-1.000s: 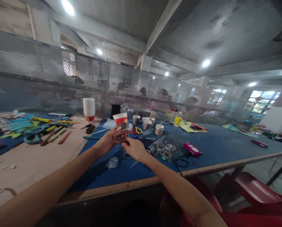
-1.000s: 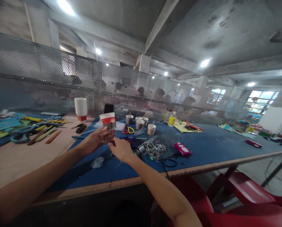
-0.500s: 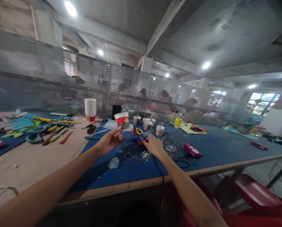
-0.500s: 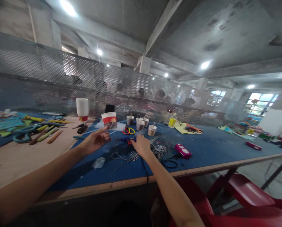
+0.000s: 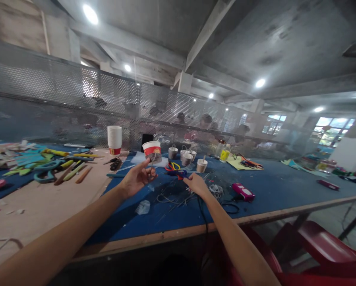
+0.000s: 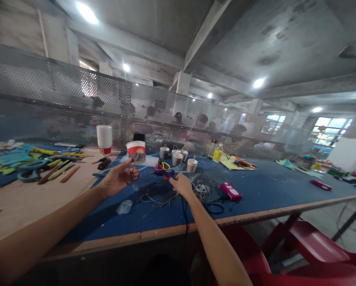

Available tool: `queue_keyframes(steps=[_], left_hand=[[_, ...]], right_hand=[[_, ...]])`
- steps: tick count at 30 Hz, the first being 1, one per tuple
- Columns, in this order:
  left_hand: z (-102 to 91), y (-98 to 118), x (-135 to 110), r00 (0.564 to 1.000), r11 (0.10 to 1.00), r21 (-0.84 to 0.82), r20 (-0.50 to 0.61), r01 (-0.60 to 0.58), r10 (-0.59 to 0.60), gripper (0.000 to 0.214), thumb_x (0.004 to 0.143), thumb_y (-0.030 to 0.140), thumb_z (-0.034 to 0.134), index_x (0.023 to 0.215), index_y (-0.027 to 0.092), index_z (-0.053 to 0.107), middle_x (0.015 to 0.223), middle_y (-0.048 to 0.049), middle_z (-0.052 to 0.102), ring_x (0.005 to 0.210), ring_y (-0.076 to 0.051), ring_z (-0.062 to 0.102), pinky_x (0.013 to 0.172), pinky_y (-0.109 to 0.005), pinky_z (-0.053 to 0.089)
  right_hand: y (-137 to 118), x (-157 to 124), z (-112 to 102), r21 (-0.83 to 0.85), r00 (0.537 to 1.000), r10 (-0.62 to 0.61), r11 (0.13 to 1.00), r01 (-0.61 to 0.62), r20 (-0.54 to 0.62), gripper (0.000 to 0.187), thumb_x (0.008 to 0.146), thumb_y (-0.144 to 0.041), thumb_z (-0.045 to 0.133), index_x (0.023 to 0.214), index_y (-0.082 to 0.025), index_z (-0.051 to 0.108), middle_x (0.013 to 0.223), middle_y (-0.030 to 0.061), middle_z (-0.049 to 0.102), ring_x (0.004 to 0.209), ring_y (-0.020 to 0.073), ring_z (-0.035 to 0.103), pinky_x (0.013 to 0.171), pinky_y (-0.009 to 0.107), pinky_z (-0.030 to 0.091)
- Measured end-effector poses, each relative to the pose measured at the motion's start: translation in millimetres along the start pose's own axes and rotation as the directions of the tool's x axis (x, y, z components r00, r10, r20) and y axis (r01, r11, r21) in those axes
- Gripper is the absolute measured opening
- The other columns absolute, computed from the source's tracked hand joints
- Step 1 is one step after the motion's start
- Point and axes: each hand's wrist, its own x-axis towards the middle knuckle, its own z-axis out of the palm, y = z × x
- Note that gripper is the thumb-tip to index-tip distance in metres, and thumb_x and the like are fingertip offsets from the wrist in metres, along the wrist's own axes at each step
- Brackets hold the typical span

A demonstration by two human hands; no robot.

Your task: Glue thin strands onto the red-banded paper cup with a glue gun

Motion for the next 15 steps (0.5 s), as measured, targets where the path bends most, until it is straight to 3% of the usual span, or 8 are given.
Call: queue_keyframes(steps=[3,6,8,12,15], left_hand=[[-1.8,2,-2,1.000,1.000,-0.012,-0.004,0.006,-0.006,0.013,0.086,0.030,0.077,0.085,0.019,0.070,0.071,-0.0044,0.069,0.067,-0.018,0.067,0.063,-0.028,0.056],[-5.1,4,-6,0.997,0.999,0.004,-0.074,0.034,-0.033,0.013,0.089,0.028,0.074,0.093,0.017,0.071,0.082,-0.0077,0.075,0.075,-0.020,0.073,0.069,-0.030,0.060],[-8.8,6,-9,0.993,0.999,0.031,-0.111,0.045,-0.041,0.016,0.092,0.028,0.071,0.102,0.015,0.072,0.094,-0.0109,0.079,0.080,-0.021,0.075,0.076,-0.032,0.062],[-17.4,8,-12,0.996,0.998,0.040,-0.081,0.040,-0.036,0.024,0.095,0.024,0.066,0.116,0.014,0.073,0.115,-0.0133,0.080,0.093,-0.023,0.077,0.083,-0.034,0.063],[-20.8,8,-14,0.992,0.998,0.050,-0.120,0.037,-0.031,0.024,0.092,0.020,0.069,0.115,0.015,0.075,0.117,-0.0125,0.080,0.101,-0.024,0.077,0.087,-0.033,0.062]], right_hand=[[2,1,-7,0.246,1.000,-0.004,0.969,0.002,0.008,0.021,0.090,-0.042,0.057,0.085,-0.022,0.058,0.064,0.0000,0.068,0.053,0.0158,0.063,0.055,0.027,0.047],[-3,0,-13,0.446,0.999,-0.043,0.895,0.030,0.019,0.029,0.090,-0.049,0.055,0.095,-0.021,0.059,0.079,0.0009,0.072,0.060,0.0134,0.066,0.058,0.025,0.052],[-10,-3,-16,0.623,0.996,-0.084,0.781,0.043,0.037,0.035,0.083,-0.052,0.065,0.098,-0.021,0.061,0.087,0.0015,0.072,0.067,0.0130,0.067,0.062,0.025,0.056],[-32,-9,-15,0.909,0.978,-0.163,0.414,-0.053,0.131,0.040,0.064,-0.036,0.086,0.093,-0.019,0.065,0.083,0.0000,0.070,0.062,0.0097,0.060,0.056,0.021,0.052],[-50,-9,-8,0.931,0.961,-0.210,0.352,-0.097,0.179,0.038,0.065,-0.036,0.088,0.087,-0.016,0.065,0.079,-0.0003,0.068,0.055,0.0057,0.051,0.047,0.017,0.041]])
